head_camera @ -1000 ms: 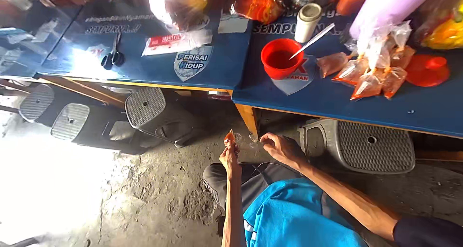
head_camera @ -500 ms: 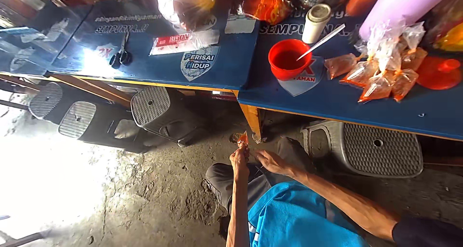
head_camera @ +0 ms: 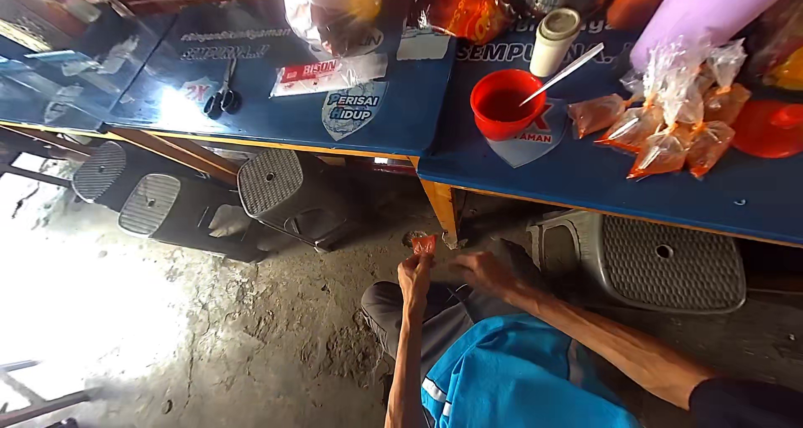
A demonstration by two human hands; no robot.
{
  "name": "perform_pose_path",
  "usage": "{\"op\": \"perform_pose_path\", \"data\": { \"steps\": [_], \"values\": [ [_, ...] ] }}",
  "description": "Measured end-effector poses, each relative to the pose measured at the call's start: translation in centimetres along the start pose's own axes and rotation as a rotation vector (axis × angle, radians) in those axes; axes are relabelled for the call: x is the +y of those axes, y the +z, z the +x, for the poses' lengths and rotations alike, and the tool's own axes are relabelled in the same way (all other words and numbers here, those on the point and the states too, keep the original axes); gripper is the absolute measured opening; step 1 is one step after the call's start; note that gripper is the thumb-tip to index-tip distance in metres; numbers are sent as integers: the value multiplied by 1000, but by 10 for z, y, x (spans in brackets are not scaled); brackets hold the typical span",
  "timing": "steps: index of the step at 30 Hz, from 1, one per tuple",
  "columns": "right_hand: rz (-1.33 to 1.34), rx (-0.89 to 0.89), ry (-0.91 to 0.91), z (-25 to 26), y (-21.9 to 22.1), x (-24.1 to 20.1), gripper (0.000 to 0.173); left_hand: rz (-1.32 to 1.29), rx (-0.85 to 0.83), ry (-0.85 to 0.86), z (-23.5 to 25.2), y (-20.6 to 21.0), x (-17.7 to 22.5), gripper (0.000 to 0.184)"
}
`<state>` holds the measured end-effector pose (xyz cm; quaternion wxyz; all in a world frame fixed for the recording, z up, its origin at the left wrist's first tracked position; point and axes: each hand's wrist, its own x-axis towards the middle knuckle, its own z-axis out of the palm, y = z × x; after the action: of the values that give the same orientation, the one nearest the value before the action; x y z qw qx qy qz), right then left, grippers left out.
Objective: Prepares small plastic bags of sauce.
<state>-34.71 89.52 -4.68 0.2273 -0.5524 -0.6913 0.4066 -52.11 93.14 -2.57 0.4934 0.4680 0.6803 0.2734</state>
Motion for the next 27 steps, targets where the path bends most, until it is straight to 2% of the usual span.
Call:
{"op": "perform_pose_path", "data": {
  "steps": [2,4,8,10,12,14,16,18,20,22,24,27],
  "values": [
    [26,-54,-21,-7,2,-3,31,-4,23,5,3,-1,-3,25],
    [81,-87,52,-3,-7,-3,32,97,30,28,3,-1,-7,26],
    [64,-71,126,15,-26,-7,34,580,3,133,-19,6,12,31],
    [-65,-3,22,19,-29,-18,36,777,22,229,-29,13,26,32],
    [-174,131,-203,23,-23,-18,31,912,8,255,-32,15,36,31],
    [-214,219,-382,28,-20,-17,26,976,-23,250,-33,13,45,30],
    [-148,247,-442,34,-21,-16,22,967,-16,292,-33,11,46,29],
    [23,222,-370,41,-23,-12,24,897,57,432,-30,9,38,27],
    [250,146,-202,45,-29,-9,26,753,138,620,-23,7,25,23],
    [479,104,-72,49,-33,-8,22,560,156,735,-18,6,19,17],
    [623,117,59,49,-36,-11,27,390,173,793,-14,8,14,20],
    [604,152,251,48,-40,-19,42,257,166,770,-12,11,10,32]
  ]
}}
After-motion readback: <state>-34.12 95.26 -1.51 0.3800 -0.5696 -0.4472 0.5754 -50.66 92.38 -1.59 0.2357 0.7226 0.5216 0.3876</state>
